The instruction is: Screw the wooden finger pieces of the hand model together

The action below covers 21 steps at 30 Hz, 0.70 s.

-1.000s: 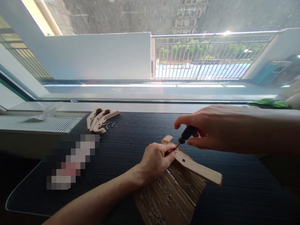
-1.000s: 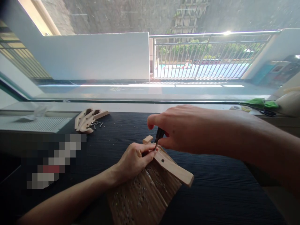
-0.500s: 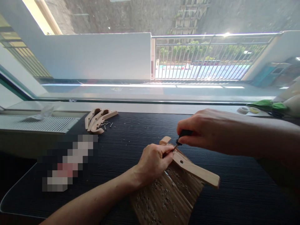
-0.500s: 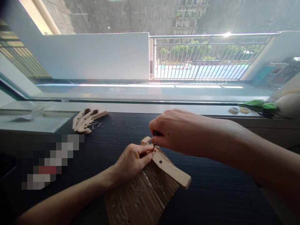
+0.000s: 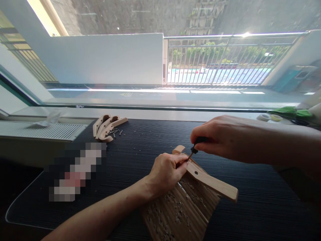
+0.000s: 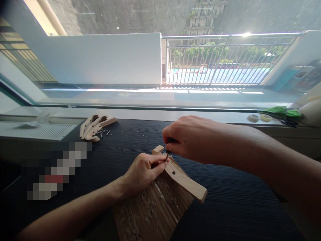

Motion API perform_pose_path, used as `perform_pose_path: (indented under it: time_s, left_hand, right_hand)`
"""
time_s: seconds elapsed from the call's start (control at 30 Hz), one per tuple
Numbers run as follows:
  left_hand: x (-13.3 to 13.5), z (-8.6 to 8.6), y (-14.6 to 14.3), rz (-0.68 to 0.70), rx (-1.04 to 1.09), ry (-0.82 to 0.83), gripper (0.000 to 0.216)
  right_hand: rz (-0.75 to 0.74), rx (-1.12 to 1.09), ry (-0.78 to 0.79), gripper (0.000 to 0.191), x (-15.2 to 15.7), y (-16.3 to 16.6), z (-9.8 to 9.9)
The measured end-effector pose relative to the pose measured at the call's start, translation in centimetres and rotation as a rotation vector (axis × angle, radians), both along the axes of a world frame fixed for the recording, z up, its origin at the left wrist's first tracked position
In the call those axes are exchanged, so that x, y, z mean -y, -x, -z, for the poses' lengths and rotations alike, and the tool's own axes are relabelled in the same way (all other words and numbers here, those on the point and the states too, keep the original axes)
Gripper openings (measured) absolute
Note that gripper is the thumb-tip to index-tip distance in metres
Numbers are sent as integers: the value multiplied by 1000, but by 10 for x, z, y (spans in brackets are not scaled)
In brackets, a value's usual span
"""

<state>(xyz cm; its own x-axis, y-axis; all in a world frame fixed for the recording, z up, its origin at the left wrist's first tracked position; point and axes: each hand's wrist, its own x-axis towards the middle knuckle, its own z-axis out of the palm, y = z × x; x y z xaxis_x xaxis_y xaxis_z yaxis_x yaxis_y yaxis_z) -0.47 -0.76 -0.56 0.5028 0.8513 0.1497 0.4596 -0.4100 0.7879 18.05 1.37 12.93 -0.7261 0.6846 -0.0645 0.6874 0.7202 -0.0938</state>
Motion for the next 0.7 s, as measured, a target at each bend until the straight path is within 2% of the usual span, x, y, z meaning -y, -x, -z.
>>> perform_pose_path:
  time_s: [0.23,0.4,0.5,0.7]
  left_hand:
    - [1,-1,0,-8,-38,-20,26]
    - [1,1,2,-4,-15,-23,27]
    - [-1,0,5,63,-37,10,28]
    - [-4,-6,8,118,-38,94,30]
  right_hand:
    - [-10,-10,-47,23,9,5,0]
    - [-22,-9,-60,24,3,6,9]
    - [8,9,-38,28,0,7,13]
    - [33,29,-62,32,16,19,1]
